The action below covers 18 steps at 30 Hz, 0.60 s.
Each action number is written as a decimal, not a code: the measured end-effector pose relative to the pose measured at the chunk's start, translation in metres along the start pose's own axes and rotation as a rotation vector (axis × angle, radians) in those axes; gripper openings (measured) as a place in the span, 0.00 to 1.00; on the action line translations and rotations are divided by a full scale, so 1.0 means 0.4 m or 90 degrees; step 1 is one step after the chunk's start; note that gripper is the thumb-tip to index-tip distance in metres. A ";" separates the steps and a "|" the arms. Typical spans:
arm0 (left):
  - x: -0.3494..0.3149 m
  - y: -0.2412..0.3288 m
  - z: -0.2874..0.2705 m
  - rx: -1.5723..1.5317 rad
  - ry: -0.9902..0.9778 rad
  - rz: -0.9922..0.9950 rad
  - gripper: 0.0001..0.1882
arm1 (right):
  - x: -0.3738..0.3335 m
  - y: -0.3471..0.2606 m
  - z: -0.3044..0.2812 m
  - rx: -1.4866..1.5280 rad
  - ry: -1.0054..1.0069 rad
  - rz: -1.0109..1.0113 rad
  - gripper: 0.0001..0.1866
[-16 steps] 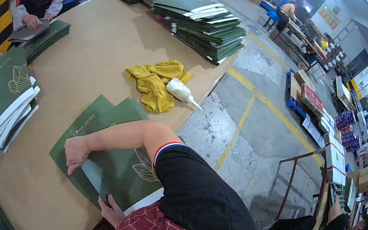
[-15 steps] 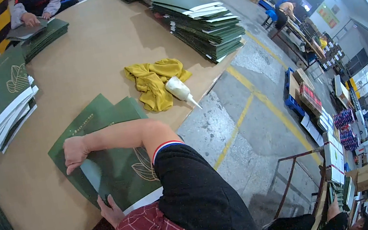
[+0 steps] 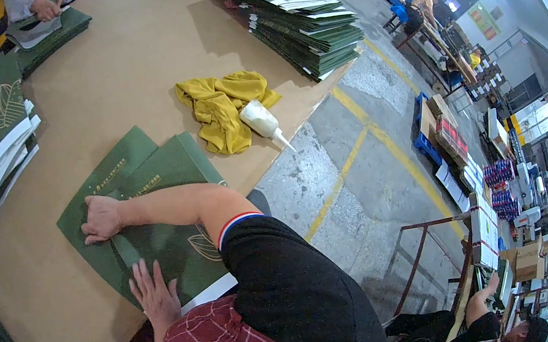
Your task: Gluing and folding paper components for packaging folders.
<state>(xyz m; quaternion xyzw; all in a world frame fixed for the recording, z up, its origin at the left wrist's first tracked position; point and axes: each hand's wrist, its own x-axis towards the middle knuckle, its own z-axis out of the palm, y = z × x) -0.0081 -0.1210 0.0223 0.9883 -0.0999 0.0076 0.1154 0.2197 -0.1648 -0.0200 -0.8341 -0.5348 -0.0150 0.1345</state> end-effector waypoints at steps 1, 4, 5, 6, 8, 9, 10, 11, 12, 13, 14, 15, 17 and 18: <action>0.024 -0.001 -0.013 -0.052 -0.021 0.063 0.33 | -0.003 -0.012 -0.005 0.009 -0.003 -0.001 0.23; 0.081 -0.032 0.004 -0.089 -0.067 0.078 0.35 | 0.015 -0.035 -0.011 0.018 0.187 0.055 0.22; 0.090 -0.036 0.008 -0.079 -0.087 0.042 0.36 | 0.026 -0.042 -0.007 0.037 0.222 0.126 0.24; 0.109 -0.026 0.012 -0.081 -0.077 0.057 0.37 | 0.020 -0.017 -0.018 0.053 0.146 0.179 0.26; 0.126 -0.023 0.011 -0.065 -0.034 0.088 0.36 | 0.026 -0.002 -0.059 0.006 0.052 0.243 0.30; 0.130 -0.025 0.018 -0.051 0.004 0.106 0.36 | 0.030 0.005 -0.055 -0.021 0.049 0.258 0.31; 0.136 -0.018 0.016 -0.053 0.016 0.108 0.35 | 0.029 0.027 -0.037 -0.025 0.069 0.262 0.31; 0.135 -0.021 0.030 -0.044 0.040 0.119 0.35 | 0.034 0.048 -0.031 -0.002 0.083 0.255 0.31; 0.130 -0.025 0.046 -0.039 0.024 0.102 0.35 | 0.029 0.053 -0.028 0.015 0.099 0.250 0.31; 0.121 -0.040 0.051 -0.031 0.016 0.091 0.35 | 0.025 0.029 -0.055 -0.021 0.179 0.226 0.30; 0.106 -0.056 0.053 -0.022 0.013 0.080 0.35 | 0.011 0.018 -0.108 -0.059 0.263 0.199 0.29; 0.089 -0.067 0.057 -0.016 0.008 0.069 0.35 | -0.045 0.055 -0.170 -0.154 0.338 0.110 0.28; 0.054 -0.092 0.054 0.038 0.012 -0.004 0.35 | -0.170 0.002 -0.351 -0.074 0.316 0.405 0.28; 0.051 -0.085 0.049 0.039 0.016 0.015 0.35 | -0.264 0.045 -0.378 -0.164 0.395 0.452 0.26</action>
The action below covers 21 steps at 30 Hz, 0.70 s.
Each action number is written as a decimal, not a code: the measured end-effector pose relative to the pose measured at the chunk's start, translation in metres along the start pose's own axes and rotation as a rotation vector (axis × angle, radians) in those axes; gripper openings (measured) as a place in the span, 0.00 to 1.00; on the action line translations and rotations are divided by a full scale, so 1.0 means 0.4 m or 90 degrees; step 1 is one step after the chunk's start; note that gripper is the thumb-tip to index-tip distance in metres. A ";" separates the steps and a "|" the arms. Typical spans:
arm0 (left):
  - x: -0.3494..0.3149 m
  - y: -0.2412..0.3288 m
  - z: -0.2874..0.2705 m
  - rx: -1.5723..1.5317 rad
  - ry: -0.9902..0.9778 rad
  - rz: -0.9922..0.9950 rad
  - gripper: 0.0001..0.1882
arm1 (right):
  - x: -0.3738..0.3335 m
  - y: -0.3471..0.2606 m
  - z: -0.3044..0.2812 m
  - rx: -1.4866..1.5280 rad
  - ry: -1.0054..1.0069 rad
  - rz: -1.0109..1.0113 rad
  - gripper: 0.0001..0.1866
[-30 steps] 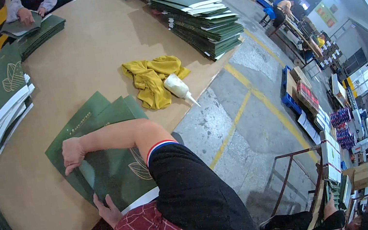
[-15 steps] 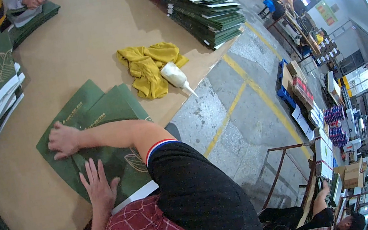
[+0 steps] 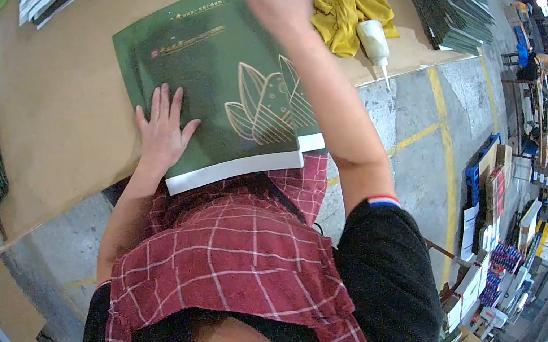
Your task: Gluing and folding paper components for packaging folders.
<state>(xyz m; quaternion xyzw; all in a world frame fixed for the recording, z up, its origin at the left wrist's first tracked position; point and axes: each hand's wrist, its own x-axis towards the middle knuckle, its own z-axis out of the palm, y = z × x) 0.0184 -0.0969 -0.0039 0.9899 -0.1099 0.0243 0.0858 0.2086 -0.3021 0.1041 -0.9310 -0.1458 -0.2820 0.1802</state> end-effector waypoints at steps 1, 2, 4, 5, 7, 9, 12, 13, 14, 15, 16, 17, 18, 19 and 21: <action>-0.014 -0.005 -0.003 0.022 0.020 -0.005 0.35 | -0.045 0.052 -0.008 -0.027 0.036 0.040 0.24; -0.018 -0.009 -0.002 0.042 0.042 -0.013 0.36 | -0.091 0.082 -0.010 -0.053 0.071 0.075 0.23; -0.028 -0.013 0.002 0.061 0.027 -0.006 0.36 | -0.158 0.014 0.033 -0.156 -0.371 -0.045 0.23; -0.027 -0.014 0.007 0.057 0.034 -0.014 0.36 | -0.217 -0.033 0.068 -0.151 -0.216 -0.021 0.20; -0.035 -0.009 0.012 0.054 0.039 -0.012 0.36 | -0.263 -0.051 0.090 -0.149 -0.057 0.010 0.16; -0.027 -0.006 0.017 0.047 0.041 -0.006 0.36 | -0.215 -0.019 0.096 -0.091 -0.175 0.160 0.15; -0.022 -0.004 0.017 0.032 0.027 -0.020 0.36 | -0.082 -0.033 0.088 -0.045 -0.308 0.274 0.17; -0.020 -0.002 0.023 0.024 0.029 -0.029 0.35 | -0.073 -0.031 0.109 -0.058 -0.312 0.296 0.18; -0.022 -0.001 0.015 0.010 0.035 -0.006 0.35 | -0.068 -0.024 0.145 -0.074 -0.313 0.321 0.19; -0.021 0.004 -0.004 0.003 -0.004 -0.041 0.35 | -0.091 0.003 0.209 -0.061 -0.285 0.298 0.19; -0.002 0.009 -0.009 -0.004 -0.044 -0.080 0.35 | -0.104 0.040 0.255 -0.049 -0.260 0.270 0.19; -0.006 -0.004 -0.001 -0.013 -0.047 -0.076 0.35 | -0.106 0.036 0.262 -0.059 -0.264 0.273 0.19; -0.012 -0.014 0.006 0.012 -0.020 -0.078 0.34 | -0.109 0.034 0.271 -0.069 -0.257 0.242 0.19; -0.020 -0.018 0.015 0.039 0.006 -0.083 0.34 | -0.113 0.036 0.279 -0.075 -0.253 0.209 0.19; -0.033 -0.025 0.007 0.038 -0.011 -0.103 0.34 | -0.121 0.016 0.274 -0.034 -0.277 0.274 0.17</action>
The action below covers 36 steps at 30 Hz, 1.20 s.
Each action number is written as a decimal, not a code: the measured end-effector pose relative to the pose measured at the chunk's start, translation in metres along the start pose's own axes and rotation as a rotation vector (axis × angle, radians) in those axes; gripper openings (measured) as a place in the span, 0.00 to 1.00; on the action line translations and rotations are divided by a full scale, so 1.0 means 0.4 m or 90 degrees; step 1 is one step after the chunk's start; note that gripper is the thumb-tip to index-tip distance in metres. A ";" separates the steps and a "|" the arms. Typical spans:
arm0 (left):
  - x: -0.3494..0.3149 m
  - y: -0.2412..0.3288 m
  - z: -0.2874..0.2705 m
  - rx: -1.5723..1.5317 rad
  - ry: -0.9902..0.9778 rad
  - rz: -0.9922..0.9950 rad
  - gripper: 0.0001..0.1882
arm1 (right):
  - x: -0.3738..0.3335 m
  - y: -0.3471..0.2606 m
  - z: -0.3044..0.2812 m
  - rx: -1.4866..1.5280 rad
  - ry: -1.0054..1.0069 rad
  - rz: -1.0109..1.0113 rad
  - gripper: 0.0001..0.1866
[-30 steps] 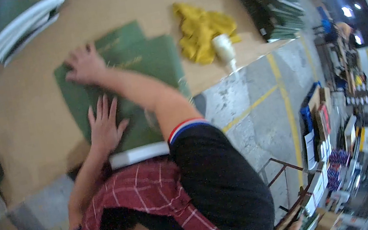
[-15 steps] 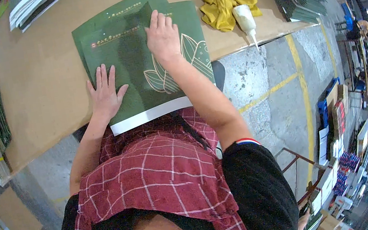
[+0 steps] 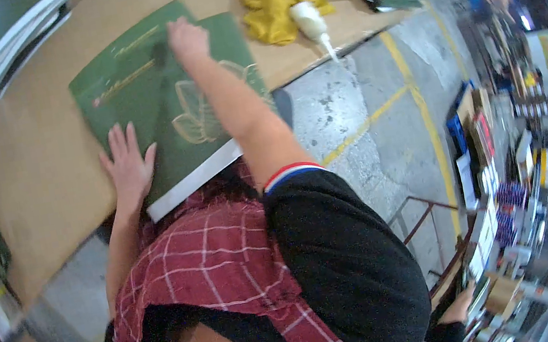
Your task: Gluing and folding paper components for packaging folders.
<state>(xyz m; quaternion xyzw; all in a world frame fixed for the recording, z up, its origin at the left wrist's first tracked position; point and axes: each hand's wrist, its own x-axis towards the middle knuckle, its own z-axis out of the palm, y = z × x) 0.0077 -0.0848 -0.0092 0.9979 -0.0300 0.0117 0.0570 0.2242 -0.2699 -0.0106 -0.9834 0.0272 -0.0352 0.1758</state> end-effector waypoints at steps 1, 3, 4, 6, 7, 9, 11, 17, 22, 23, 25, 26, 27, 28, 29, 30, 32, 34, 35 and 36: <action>0.017 0.013 -0.007 -0.009 0.001 0.018 0.34 | 0.002 0.023 0.006 0.053 0.076 -0.032 0.20; 0.023 0.027 -0.013 -0.016 0.003 0.017 0.34 | -0.040 0.031 -0.039 -0.062 0.115 -0.075 0.32; 0.021 0.032 -0.017 -0.007 0.000 -0.007 0.34 | -0.053 0.061 -0.030 -0.124 0.138 -0.130 0.34; 0.006 0.020 -0.006 -0.013 0.033 0.013 0.34 | -0.118 0.068 -0.071 -0.196 0.165 -0.377 0.31; 0.003 0.023 -0.001 -0.007 0.032 -0.001 0.34 | -0.143 0.091 -0.075 -0.162 0.096 -0.404 0.31; 0.000 0.027 0.002 -0.016 0.045 0.019 0.34 | -0.202 0.117 -0.097 -0.140 -0.046 -0.477 0.32; -0.001 0.027 -0.003 -0.006 0.012 0.009 0.34 | -0.264 0.115 -0.140 -0.150 -0.121 -0.536 0.32; 0.001 0.018 0.009 -0.008 0.071 0.029 0.35 | -0.377 0.140 -0.172 -0.175 -0.155 -0.453 0.30; 0.017 0.023 -0.012 0.019 -0.003 0.015 0.34 | -0.399 0.196 -0.105 -0.126 -0.072 -0.413 0.30; 0.014 0.021 -0.004 0.015 0.000 0.019 0.34 | -0.413 0.200 -0.103 -0.134 -0.071 -0.407 0.31; 0.012 0.016 0.003 0.009 0.001 0.022 0.34 | -0.435 0.209 -0.109 -0.132 -0.091 -0.399 0.31; 0.004 0.014 0.001 0.006 0.008 0.019 0.34 | -0.443 0.220 -0.118 -0.116 -0.112 -0.432 0.30; 0.000 0.015 0.002 0.004 -0.002 0.017 0.34 | -0.449 0.239 -0.125 -0.099 -0.131 -0.464 0.29; -0.002 0.013 0.002 0.004 0.004 0.028 0.34 | -0.448 0.266 -0.133 -0.078 -0.147 -0.501 0.28; -0.001 0.009 0.001 0.004 0.011 0.039 0.35 | -0.434 0.287 -0.143 -0.078 -0.185 -0.537 0.28; 0.000 0.003 0.005 0.005 -0.001 0.032 0.35 | -0.411 0.297 -0.159 -0.082 -0.225 -0.576 0.29; -0.006 -0.005 0.012 -0.011 0.056 0.074 0.33 | -0.383 0.312 -0.197 -0.065 -0.298 -0.655 0.31; -0.012 -0.024 0.006 -0.001 0.065 0.107 0.32 | -0.386 0.301 -0.246 -0.122 -0.365 -0.721 0.33; -0.018 -0.031 -0.001 0.005 0.085 0.153 0.30 | -0.387 0.296 -0.263 -0.192 -0.417 -0.778 0.35; -0.031 -0.039 -0.011 0.014 0.077 0.189 0.27 | -0.385 0.291 -0.265 -0.212 -0.395 -0.802 0.36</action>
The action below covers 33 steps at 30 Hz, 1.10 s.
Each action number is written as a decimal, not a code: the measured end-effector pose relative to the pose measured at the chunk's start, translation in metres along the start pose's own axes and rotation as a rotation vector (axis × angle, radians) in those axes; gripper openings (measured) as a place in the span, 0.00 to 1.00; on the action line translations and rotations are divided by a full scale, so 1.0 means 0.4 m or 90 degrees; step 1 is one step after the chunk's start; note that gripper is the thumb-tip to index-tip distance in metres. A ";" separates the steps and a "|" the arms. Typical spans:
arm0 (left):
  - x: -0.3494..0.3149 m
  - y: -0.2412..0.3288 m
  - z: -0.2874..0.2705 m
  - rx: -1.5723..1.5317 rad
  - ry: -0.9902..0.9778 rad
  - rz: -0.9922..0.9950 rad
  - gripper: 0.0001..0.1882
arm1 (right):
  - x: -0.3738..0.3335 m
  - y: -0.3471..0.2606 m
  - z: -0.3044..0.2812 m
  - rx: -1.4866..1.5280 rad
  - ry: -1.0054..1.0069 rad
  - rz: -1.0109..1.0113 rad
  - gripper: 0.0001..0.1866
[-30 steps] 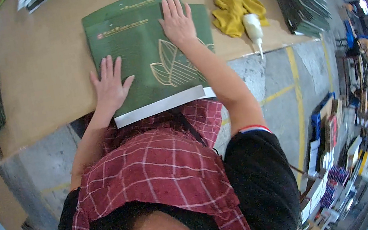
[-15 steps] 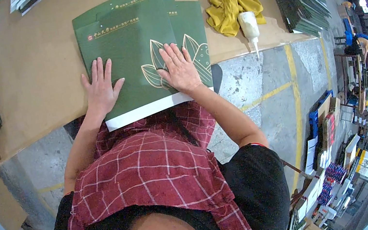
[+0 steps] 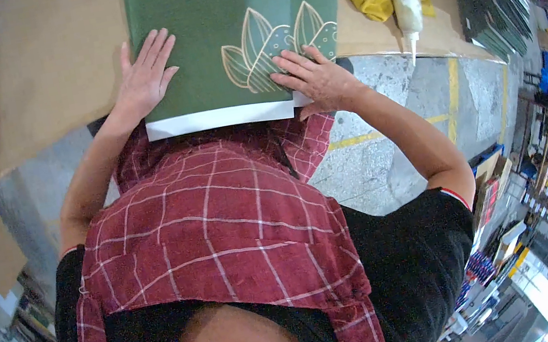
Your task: Gluing and folding paper components for packaging folders.
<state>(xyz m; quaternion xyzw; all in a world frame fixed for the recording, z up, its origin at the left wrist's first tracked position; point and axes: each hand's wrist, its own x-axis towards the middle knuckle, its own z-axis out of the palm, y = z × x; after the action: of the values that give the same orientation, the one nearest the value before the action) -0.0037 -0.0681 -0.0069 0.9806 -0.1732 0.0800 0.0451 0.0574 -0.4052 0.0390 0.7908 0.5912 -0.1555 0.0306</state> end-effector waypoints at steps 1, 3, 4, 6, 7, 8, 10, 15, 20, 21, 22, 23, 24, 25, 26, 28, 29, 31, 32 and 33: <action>-0.028 -0.013 0.003 0.006 -0.008 -0.013 0.27 | -0.003 -0.001 0.015 0.005 0.002 -0.016 0.36; -0.090 -0.058 -0.016 0.055 -0.053 0.258 0.25 | -0.008 -0.004 0.057 0.006 0.096 0.021 0.35; -0.128 -0.053 -0.039 0.073 -0.130 0.275 0.24 | -0.018 -0.007 0.077 0.015 0.149 0.015 0.34; -0.160 -0.054 -0.080 -0.024 -0.163 0.245 0.25 | -0.043 -0.011 0.101 -0.003 0.166 0.032 0.32; -0.166 -0.055 -0.096 -0.131 -0.183 0.222 0.26 | -0.047 -0.017 0.113 -0.018 0.161 0.046 0.32; -0.153 -0.053 -0.116 -0.064 -0.214 0.250 0.29 | -0.042 -0.028 0.110 -0.014 0.168 0.041 0.32; -0.167 -0.063 -0.089 -0.038 -0.156 0.273 0.26 | -0.033 -0.043 0.094 -0.094 0.134 0.053 0.29; -0.166 -0.065 -0.042 -0.066 0.003 0.295 0.20 | -0.025 -0.060 0.104 -0.047 0.176 0.085 0.27; -0.167 -0.060 -0.037 -0.129 -0.017 0.249 0.19 | -0.012 -0.053 0.036 0.083 0.231 0.058 0.24; -0.163 -0.057 -0.035 -0.151 0.005 0.232 0.18 | -0.009 -0.053 0.038 0.083 0.231 0.058 0.24; -0.159 -0.058 -0.032 -0.151 0.005 0.232 0.18 | -0.004 -0.051 0.042 0.102 0.247 0.079 0.23; -0.152 -0.060 -0.031 -0.180 0.018 0.211 0.19 | 0.002 -0.048 0.044 0.120 0.264 0.100 0.23; -0.146 -0.061 -0.030 -0.210 0.031 0.190 0.19 | 0.006 -0.045 0.045 0.119 0.264 0.101 0.23; -0.141 -0.060 -0.027 -0.211 0.031 0.191 0.19 | 0.011 -0.042 0.046 0.170 0.281 0.127 0.23; -0.133 -0.061 -0.030 -0.295 0.032 0.132 0.19 | 0.019 -0.037 0.045 0.221 0.298 0.149 0.23; -0.120 -0.056 -0.031 -0.409 0.077 0.055 0.23 | 0.026 -0.039 0.038 0.253 0.312 0.171 0.22; -0.117 -0.056 -0.025 -0.410 0.075 0.056 0.23 | 0.026 -0.043 0.035 0.285 0.327 0.200 0.22; -0.120 -0.055 0.004 -0.384 0.176 0.022 0.23 | 0.033 -0.029 0.041 0.304 0.321 0.228 0.19; -0.127 -0.048 0.024 -0.340 0.193 -0.019 0.30 | 0.040 -0.019 0.044 0.321 0.317 0.255 0.17; -0.108 -0.028 0.007 -0.343 0.190 -0.017 0.30 | 0.050 -0.011 0.039 0.323 0.315 0.259 0.17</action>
<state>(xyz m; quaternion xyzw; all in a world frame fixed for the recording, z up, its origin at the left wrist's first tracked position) -0.0396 -0.0433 -0.0178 0.9129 -0.1668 0.1734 0.3296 0.0551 -0.3891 0.0190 0.8877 0.3549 -0.0922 -0.2785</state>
